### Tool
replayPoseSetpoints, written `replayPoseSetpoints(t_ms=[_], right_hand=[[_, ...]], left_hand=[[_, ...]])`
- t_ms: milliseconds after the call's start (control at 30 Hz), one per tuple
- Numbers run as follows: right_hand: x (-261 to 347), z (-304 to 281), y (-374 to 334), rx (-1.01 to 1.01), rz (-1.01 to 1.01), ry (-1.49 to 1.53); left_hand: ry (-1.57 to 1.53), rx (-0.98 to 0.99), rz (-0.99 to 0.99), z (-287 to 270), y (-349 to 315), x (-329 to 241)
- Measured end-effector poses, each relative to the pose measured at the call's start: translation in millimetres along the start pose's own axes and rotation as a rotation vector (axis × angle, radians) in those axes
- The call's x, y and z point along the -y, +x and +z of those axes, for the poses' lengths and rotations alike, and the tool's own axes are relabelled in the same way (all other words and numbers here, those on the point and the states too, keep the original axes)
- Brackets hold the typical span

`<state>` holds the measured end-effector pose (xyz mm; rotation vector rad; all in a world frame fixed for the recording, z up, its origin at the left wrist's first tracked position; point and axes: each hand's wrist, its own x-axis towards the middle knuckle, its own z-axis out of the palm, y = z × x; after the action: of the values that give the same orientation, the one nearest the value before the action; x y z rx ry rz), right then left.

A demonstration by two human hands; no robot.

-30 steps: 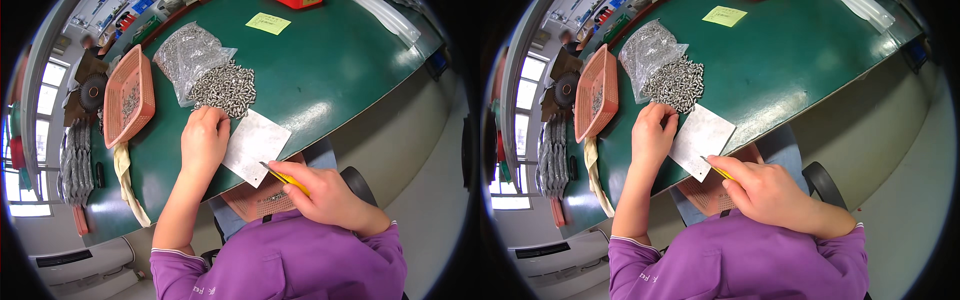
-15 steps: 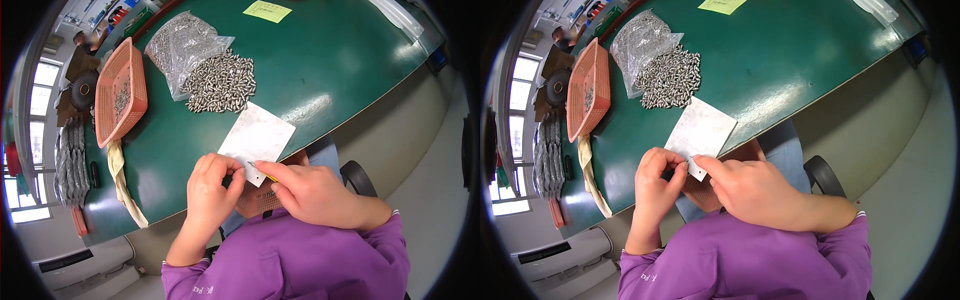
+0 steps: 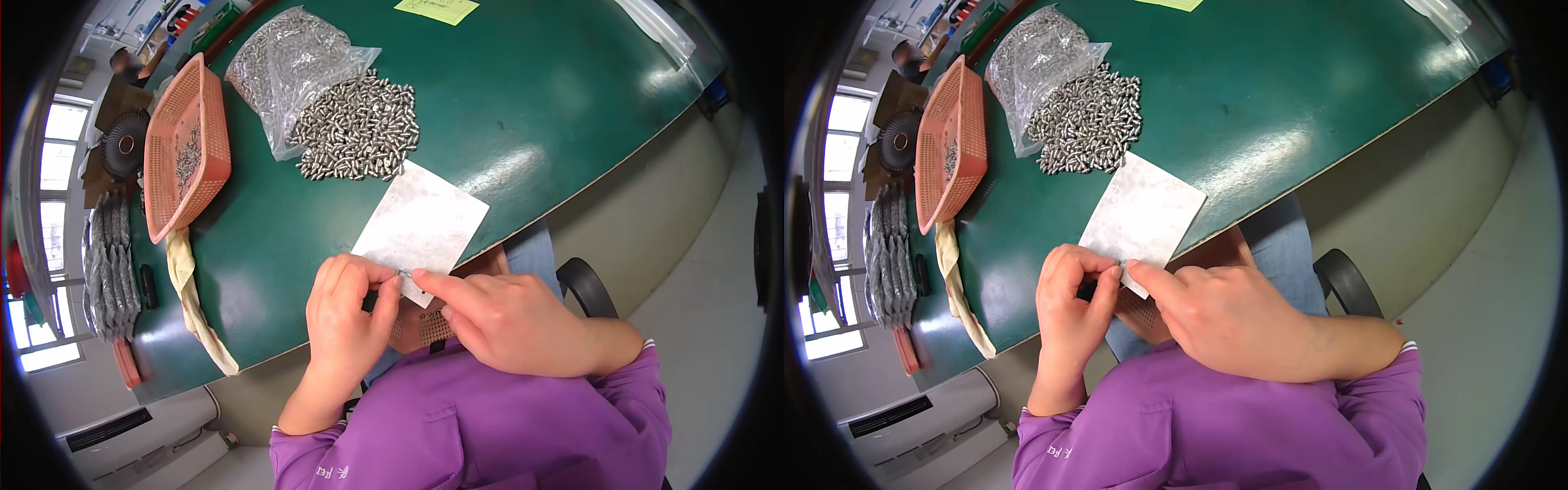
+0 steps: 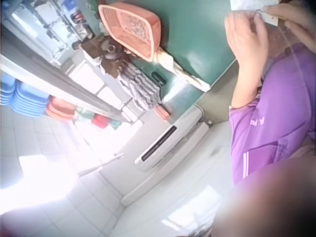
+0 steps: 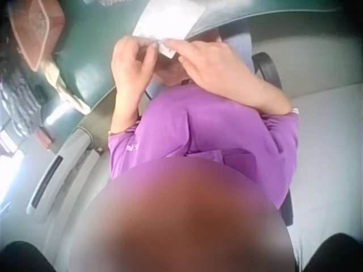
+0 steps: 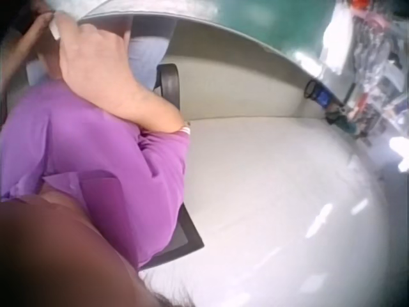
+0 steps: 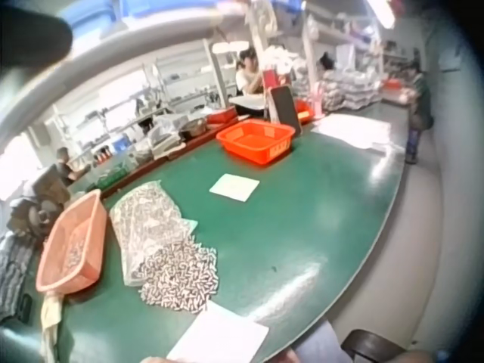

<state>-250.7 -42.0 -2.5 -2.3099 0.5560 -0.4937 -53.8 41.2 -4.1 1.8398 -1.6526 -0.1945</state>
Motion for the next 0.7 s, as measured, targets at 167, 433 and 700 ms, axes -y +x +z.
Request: replayPoseSetpoints(t_ms=[167,433,700], right_hand=[[-2.4,-0.9,1.6,0.022,-0.012,0.049],[-2.1,0.2,1.5,0.031,0.003,0.037],[8.6,-14.2,9.7,0.203,0.041,-0.121]], left_hand=[[-0.017,0.014,-0.013,-1.8,0.8,-0.6],[-0.031,0.02,-0.025,-1.3,1.9,-1.2],[-0.019,0.008,-0.034,-2.4,0.7,0.2]])
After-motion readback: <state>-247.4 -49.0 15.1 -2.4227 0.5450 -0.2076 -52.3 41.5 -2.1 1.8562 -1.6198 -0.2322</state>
